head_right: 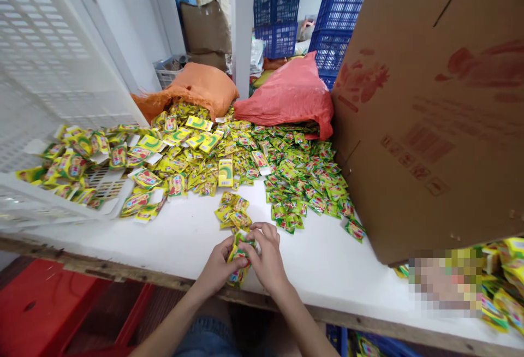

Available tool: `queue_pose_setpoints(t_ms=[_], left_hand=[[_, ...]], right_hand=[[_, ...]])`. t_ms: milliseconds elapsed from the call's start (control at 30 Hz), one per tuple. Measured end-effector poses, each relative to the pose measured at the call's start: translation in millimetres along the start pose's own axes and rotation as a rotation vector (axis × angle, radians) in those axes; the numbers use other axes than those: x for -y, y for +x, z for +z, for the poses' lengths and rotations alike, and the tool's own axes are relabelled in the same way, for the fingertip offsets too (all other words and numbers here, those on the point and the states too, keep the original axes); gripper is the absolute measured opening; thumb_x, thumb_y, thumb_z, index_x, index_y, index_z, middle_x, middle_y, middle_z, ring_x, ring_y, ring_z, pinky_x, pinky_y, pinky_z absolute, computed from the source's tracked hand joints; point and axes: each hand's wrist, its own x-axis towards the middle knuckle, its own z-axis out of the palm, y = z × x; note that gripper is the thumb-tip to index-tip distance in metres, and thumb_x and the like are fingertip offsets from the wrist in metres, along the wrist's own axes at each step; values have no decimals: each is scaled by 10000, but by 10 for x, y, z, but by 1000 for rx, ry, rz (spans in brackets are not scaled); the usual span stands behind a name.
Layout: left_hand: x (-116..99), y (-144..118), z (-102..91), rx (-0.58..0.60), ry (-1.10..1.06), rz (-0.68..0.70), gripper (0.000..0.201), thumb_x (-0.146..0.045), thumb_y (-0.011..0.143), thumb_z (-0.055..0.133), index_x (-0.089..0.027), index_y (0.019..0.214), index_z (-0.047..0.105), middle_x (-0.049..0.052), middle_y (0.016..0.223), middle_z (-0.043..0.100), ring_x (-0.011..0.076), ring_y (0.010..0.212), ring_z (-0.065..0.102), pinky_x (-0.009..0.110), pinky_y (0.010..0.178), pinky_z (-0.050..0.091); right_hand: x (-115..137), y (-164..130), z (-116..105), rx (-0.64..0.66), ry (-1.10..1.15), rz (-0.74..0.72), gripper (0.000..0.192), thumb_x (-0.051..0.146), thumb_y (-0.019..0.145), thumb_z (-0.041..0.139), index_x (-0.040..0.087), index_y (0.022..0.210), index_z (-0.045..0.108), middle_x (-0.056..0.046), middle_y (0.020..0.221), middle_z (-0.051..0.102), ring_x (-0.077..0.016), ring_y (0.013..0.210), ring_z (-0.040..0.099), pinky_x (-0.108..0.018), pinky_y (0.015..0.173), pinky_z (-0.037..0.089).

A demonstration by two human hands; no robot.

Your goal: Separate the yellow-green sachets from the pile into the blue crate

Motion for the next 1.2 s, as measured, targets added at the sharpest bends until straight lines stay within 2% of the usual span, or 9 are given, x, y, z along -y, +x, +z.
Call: queue_pose_setpoints(t_ms=[233, 433, 667, 800, 867, 933, 1033, 1133, 1200], left_hand=[[-22, -43, -41, -61, -37, 23, 301, -250, 691, 676, -129, 941, 559, 34, 849, 619, 179, 825, 555, 263, 747, 419], [-29, -60, -10, -78, -38, -29, 244, -228, 692, 653, -142, 893, 543, 1, 792, 607, 142, 728, 545, 234, 673, 421], [-49, -76, -30, -68, -6, 17, 358, -156, 681, 614, -154, 1028, 527, 27, 923, 637, 174, 855, 564, 272, 782, 434], [-13, -65, -65, -69, 26, 36, 300, -193, 691, 622, -143, 978, 547, 39, 905, 649, 180, 826, 576, 279, 761, 445], [-3, -50, -75, -83, 35, 13, 288, -243, 706, 633, -131, 959, 554, 52, 894, 652, 180, 805, 583, 275, 736, 450], [-8, -33, -74, -91, 17, -13, 316, -267, 699, 652, -124, 963, 553, 64, 905, 652, 181, 808, 588, 272, 730, 453], [-43, -34, -59, -91, 0, -43, 437, -263, 673, 684, -146, 1050, 495, 54, 899, 647, 175, 799, 600, 273, 728, 459], [-85, -106, -69, -131, 38, -45, 596, -243, 701, 662, -218, 1191, 325, 23, 910, 622, 154, 793, 612, 286, 739, 469], [-101, -183, -108, -204, 80, -3, 602, -233, 724, 638, -254, 1199, 269, 21, 979, 585, 139, 819, 611, 297, 769, 471]], right_hand=[[77, -71, -53, 157, 28, 31, 125, 329, 780, 574, 255, 846, 650, -57, 1110, 544, -254, 1098, 414, -411, 894, 335], [129, -48, -103, 105, 24, 46, 136, 285, 809, 534, 261, 868, 654, -45, 1045, 575, -227, 1055, 460, -379, 877, 331], [221, -22, -109, 241, -45, -2, 187, 367, 813, 543, 272, 761, 695, -59, 1006, 583, -245, 1059, 438, -395, 843, 351], [185, 8, -128, 283, 11, -4, 185, 394, 786, 577, 261, 728, 691, -60, 968, 594, -253, 1012, 484, -433, 858, 359], [136, -23, -105, 222, 143, 36, 169, 365, 812, 547, 249, 819, 669, -49, 950, 603, -226, 968, 523, -410, 863, 381], [79, -94, -48, 83, 312, 111, 173, 334, 831, 522, 224, 933, 609, -45, 932, 608, -195, 922, 555, -358, 844, 418], [7, -234, 85, -71, 480, 178, 194, 322, 815, 546, 199, 963, 527, -42, 897, 601, -177, 867, 572, -309, 799, 452], [-41, -327, 215, -89, 532, 187, 191, 317, 812, 547, 197, 954, 506, -31, 849, 590, -169, 817, 571, -293, 758, 464], [-60, -346, 268, -96, 531, 192, 190, 319, 813, 547, 193, 951, 513, -24, 814, 585, -162, 774, 566, -285, 727, 468]])
